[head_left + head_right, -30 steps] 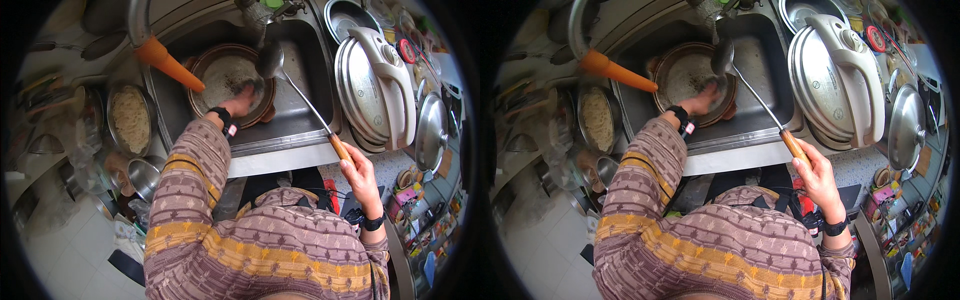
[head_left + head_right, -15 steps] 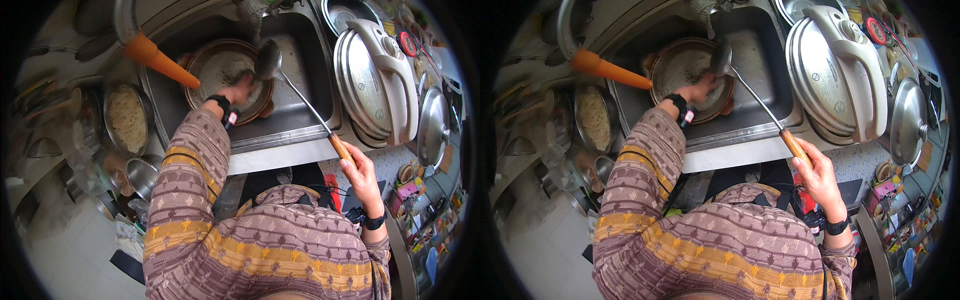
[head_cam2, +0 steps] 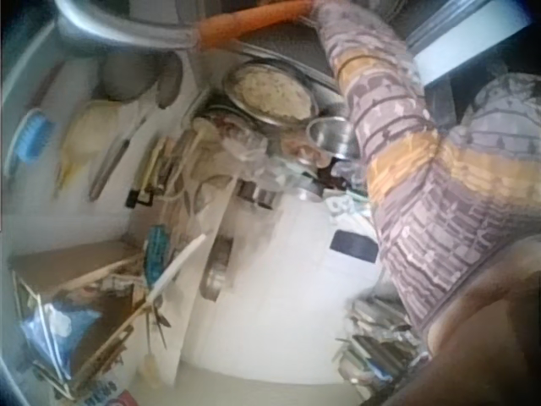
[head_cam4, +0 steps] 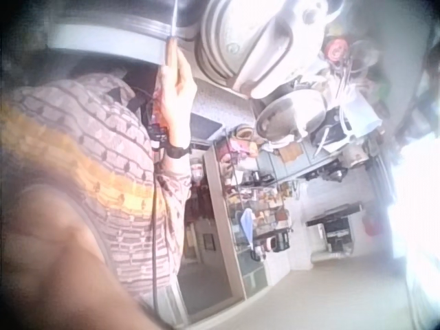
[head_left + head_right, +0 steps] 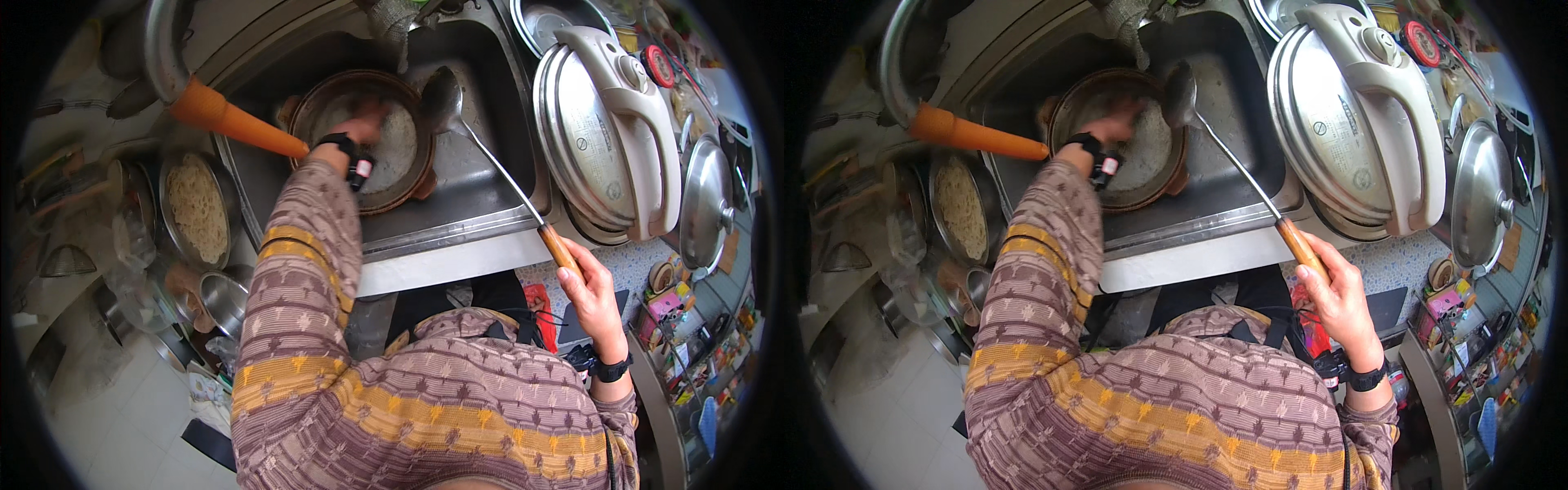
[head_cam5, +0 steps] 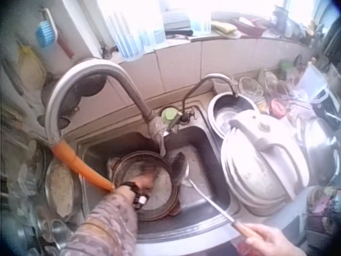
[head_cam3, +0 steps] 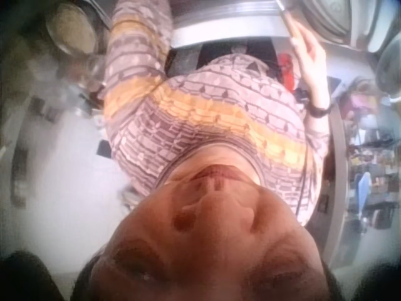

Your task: The person scrubs a pan in the sink using a brush and running water, then rinses it and places it on the counter. They spray cleaner on the wall and wipe the wall and stovetop with a cloth. The person also wipes the countertop and moves a pressure cooker.

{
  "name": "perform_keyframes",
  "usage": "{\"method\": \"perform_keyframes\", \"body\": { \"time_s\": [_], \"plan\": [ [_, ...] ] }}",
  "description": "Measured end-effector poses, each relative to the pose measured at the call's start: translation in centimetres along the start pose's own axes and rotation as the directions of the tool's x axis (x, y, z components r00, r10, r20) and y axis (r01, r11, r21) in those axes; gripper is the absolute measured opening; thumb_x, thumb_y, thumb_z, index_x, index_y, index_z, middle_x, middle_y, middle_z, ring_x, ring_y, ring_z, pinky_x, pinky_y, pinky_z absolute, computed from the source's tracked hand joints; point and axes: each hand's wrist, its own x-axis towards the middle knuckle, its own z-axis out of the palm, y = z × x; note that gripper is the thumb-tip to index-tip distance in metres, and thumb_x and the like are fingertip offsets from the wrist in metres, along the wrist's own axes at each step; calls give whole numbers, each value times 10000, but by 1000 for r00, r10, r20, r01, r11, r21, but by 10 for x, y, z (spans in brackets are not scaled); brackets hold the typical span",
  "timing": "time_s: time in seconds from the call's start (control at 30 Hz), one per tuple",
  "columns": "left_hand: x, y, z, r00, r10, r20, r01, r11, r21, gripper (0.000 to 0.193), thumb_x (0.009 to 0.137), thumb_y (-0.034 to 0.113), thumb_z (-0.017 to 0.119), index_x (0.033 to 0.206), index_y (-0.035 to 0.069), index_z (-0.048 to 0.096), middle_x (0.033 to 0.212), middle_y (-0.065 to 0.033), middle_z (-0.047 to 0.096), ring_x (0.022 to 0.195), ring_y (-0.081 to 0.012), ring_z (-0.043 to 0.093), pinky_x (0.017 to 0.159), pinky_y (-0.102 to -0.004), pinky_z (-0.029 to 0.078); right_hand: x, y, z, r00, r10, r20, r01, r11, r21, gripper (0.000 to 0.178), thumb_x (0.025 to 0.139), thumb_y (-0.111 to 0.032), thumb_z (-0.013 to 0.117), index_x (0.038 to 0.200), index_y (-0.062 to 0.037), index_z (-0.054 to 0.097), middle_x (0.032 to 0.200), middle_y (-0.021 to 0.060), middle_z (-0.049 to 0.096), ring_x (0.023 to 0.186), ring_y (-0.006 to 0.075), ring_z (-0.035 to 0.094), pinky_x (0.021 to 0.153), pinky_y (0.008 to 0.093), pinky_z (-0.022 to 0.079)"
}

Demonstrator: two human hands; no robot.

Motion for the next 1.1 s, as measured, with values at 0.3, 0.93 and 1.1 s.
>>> {"method": "perform_keyframes", "body": {
  "time_s": [0.3, 0.93, 1.1],
  "plan": [
    [-93, -17, 59, 933, -75, 352, 17, 986, 164, 833, 731, 32, 464, 1457, 164, 79, 1509, -128, -91, 1395, -288, -42, 1128, -394, 76, 0, -6, -5, 997, -78, 27, 79, 997, -7, 399, 850, -138, 569, 1205, 34, 506, 1060, 139, 607, 963, 166, 562, 862, 276, 417],
    [-124, -67, 43, 919, -64, 388, -110, 906, 409, 619, 822, 30, 435, 1410, 132, 271, 1508, -107, 97, 1392, -293, 65, 1120, -380, 142, 0, -3, -4, 989, -147, 1, 147, 989, -26, 397, 860, -118, 561, 1241, -23, 501, 671, 6, 528, 513, 48, 465, 476, 209, 396],
    [-71, -74, -5, 989, -37, -143, 143, 468, 872, 463, 908, 179, 364, 1364, 99, 370, 1489, -91, 184, 1367, -249, 184, 1103, -400, 171, 2, -4, 1, 993, -117, -19, 116, 992, -51, 393, 859, -112, 552, 1238, -24, 504, 650, -1, 525, 515, 53, 471, 489, 211, 403]
  ]
}}
